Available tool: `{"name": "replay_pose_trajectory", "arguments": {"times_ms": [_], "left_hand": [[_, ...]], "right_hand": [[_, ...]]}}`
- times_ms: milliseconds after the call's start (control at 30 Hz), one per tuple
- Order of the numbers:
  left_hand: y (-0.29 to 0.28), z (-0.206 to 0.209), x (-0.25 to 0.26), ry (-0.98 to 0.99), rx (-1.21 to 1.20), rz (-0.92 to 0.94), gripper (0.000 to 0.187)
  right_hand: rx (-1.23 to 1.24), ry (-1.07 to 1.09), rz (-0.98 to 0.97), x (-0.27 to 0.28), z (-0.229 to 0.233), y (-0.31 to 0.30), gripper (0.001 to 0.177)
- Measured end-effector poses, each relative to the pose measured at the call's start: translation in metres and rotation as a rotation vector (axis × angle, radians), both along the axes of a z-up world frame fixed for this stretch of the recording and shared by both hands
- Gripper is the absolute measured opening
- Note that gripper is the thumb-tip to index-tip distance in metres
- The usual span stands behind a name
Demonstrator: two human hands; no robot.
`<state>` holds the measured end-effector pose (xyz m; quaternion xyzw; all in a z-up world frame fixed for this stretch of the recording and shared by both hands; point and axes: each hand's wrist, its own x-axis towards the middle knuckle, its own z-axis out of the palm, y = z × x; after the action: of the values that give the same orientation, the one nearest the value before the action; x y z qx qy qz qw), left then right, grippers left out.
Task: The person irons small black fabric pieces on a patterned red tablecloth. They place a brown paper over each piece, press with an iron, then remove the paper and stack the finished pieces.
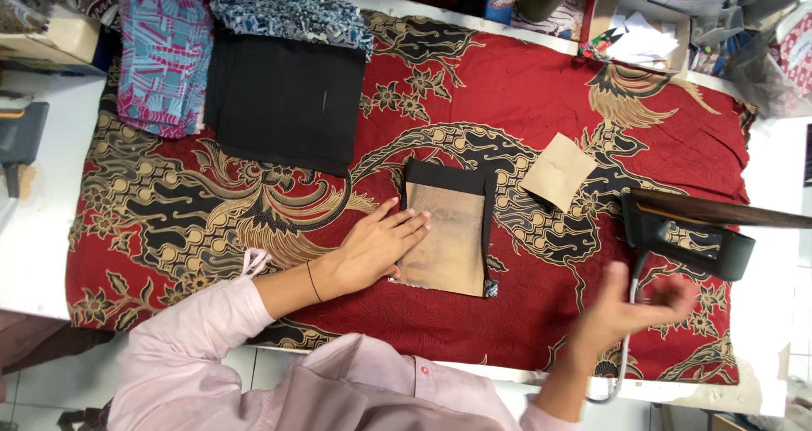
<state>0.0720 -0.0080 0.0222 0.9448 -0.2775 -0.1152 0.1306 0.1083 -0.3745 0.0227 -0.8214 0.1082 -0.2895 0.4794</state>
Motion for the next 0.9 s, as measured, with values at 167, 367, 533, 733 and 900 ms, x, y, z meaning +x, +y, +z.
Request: {"name": "replay_pose_trajectory", "arguments": {"times_ms": [167, 367, 533, 733, 900], "left_hand": [[-0.005, 0.0, 0.002, -0.008, 0.013, -0.005, 0.103], [-0.003, -0.003, 0.002, -0.005, 0.034, -0.013, 0.104], [-0.005, -0.01, 0.003, -0.006, 0.075, -0.037, 0.108], [-0.005, -0.014, 0.004, -0.031, 0.089, -0.059, 0.11], [-0.004, -0.014, 0.006, 0.01, 0.085, -0.074, 0.11]], "right_hand": [[0.188, -0.033, 0.113, 0.042, -0.045, -0.089, 0.082], [0.305, -0.032, 0.318, 0.078, -0.022, -0.095, 0.034], [-0.213, 0.43, 0.284, 0.03, 0.081, -0.059, 0.026], [-0.716, 0.966, 0.515, -0.033, 0.106, 0.032, 0.043], [-1.015, 0.861, 0.985, -0.07, 0.091, 0.084, 0.048]]}}
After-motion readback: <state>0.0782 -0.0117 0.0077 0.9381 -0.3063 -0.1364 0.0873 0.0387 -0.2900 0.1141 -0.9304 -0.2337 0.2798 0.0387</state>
